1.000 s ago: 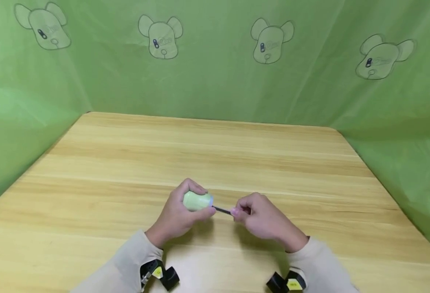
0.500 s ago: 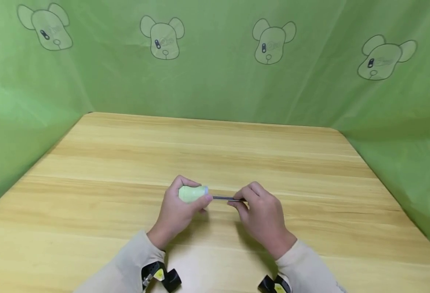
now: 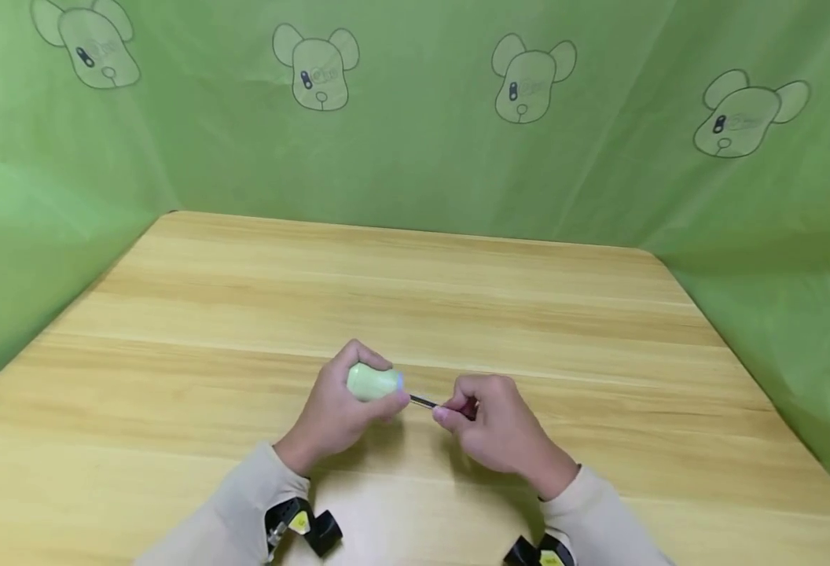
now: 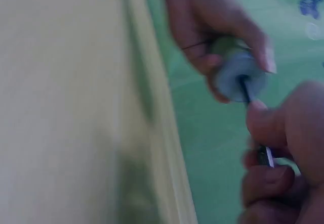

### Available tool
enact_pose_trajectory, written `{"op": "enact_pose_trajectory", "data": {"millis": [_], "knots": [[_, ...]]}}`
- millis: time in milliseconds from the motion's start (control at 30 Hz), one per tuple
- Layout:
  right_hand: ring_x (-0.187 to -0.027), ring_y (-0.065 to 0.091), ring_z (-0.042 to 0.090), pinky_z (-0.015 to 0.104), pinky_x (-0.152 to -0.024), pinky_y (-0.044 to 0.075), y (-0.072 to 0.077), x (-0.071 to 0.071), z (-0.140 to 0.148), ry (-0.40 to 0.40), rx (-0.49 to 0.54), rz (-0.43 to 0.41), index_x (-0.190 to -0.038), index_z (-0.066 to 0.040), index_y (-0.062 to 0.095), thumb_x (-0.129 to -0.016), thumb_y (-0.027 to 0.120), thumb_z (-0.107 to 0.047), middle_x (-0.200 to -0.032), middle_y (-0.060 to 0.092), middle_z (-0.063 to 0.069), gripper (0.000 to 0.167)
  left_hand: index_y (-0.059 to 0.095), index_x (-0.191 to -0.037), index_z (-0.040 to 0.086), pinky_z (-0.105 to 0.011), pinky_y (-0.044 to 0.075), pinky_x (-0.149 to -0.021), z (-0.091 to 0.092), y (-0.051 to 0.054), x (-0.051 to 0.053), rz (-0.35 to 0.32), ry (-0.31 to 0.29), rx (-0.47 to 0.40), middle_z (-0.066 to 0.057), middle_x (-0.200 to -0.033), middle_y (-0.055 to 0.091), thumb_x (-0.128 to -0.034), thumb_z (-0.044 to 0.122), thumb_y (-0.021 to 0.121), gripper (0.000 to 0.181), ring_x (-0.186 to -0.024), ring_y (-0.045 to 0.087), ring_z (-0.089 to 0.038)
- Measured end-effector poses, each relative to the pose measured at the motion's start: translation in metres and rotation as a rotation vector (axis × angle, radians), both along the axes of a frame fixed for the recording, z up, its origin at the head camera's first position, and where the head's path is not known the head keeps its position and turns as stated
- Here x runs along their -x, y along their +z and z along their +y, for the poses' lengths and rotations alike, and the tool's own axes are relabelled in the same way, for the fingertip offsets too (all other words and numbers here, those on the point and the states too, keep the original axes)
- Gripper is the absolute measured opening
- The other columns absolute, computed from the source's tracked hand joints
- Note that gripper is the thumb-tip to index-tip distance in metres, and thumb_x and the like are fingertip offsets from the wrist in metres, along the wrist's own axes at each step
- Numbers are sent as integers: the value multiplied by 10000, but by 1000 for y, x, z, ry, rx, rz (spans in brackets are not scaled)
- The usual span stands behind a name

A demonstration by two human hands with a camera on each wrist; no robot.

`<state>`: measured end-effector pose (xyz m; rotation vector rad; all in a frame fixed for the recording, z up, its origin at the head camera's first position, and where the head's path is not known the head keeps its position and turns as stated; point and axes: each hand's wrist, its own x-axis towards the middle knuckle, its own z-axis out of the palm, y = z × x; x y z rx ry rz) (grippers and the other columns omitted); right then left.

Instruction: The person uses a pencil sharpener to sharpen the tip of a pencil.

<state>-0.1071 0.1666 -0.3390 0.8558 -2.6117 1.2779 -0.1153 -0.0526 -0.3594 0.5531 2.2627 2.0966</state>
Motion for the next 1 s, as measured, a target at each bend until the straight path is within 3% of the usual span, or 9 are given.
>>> {"op": "enact_pose_trajectory", "data": {"millis": [67, 133, 267, 333, 500, 733, 867, 933, 1000], "knots": [[-531, 458, 73, 206, -454, 393, 7, 0, 4, 24, -10, -194, -643, -84, 575, -839, 718, 5, -640, 574, -28, 259, 516, -1030, -1, -314, 559, -561, 1, -2, 1, 40, -26, 14, -176, -982, 585, -797, 75, 771, 354, -707, 617, -228], [-535, 449, 84, 215, -461, 385, 10, 1, 6, -3, -57, -206, -653, -80, 588, -860, 709, -35, -631, 554, -37, 244, 523, -1028, 0, -314, 558, -561, 3, -4, 0, 65, -26, 10, -170, -987, 586, -793, 66, 773, 350, -710, 616, -227], [-574, 530, 75, 219, -476, 433, 1, 3, 5, -177, -221, 191, -706, -116, 684, -803, 802, -142, -690, 586, -62, 155, 554, -1027, 20, -318, 559, -578, 9, -5, 0, 79, 75, 10, -159, -993, 590, -786, 93, 790, 345, -740, 611, -220], [-628, 567, 82, 230, -517, 476, -4, 5, 3, -252, -238, 366, -766, -117, 720, -754, 846, -175, -755, 600, -52, 139, 566, -1030, 27, -326, 561, -577, 10, -5, 0, 64, 129, 5, -161, -982, 592, -784, 106, 796, 346, -740, 613, -220], [-659, 534, 113, 222, -543, 479, -10, 6, -1, -234, -161, 511, -869, -55, 690, -652, 905, -154, -822, 573, 1, 321, 543, -1041, 1, -385, 582, -583, 9, -1, 0, 1, 162, -66, -192, -951, 597, -798, 69, 781, 346, -677, 646, -239], [-527, 482, 59, 147, -444, 413, -15, 10, -1, -237, -111, 738, -685, -69, 620, -557, 928, -33, -673, 512, -12, 336, 507, -1058, -22, -426, 589, -634, 10, 3, -2, -83, 111, -129, -205, -938, 596, -813, 38, 757, 356, -690, 656, -285], [-508, 438, 21, 117, -426, 365, -16, 10, 1, -176, -62, 684, -647, -92, 604, -572, 918, -26, -647, 508, -42, 329, 494, -1071, -25, -421, 589, -633, 10, 1, -2, -90, 90, -107, -207, -928, 595, -823, 55, 751, 365, -688, 652, -285], [-531, 450, 14, 122, -443, 378, -15, 9, 3, -138, -40, 552, -640, -115, 588, -607, 904, -28, -656, 533, -61, 330, 495, -1068, -27, -414, 588, -624, 9, 0, -2, -75, 77, -81, -208, -927, 590, -825, 81, 753, 370, -684, 646, -265], [-549, 469, 21, 150, -460, 403, -11, 8, 5, -84, -15, 343, -642, -127, 582, -677, 866, -15, -669, 571, -71, 307, 506, -1059, -20, -395, 586, -611, 9, -1, -2, -48, 66, -48, -200, -947, 585, -819, 105, 762, 373, -699, 638, -249]]}}
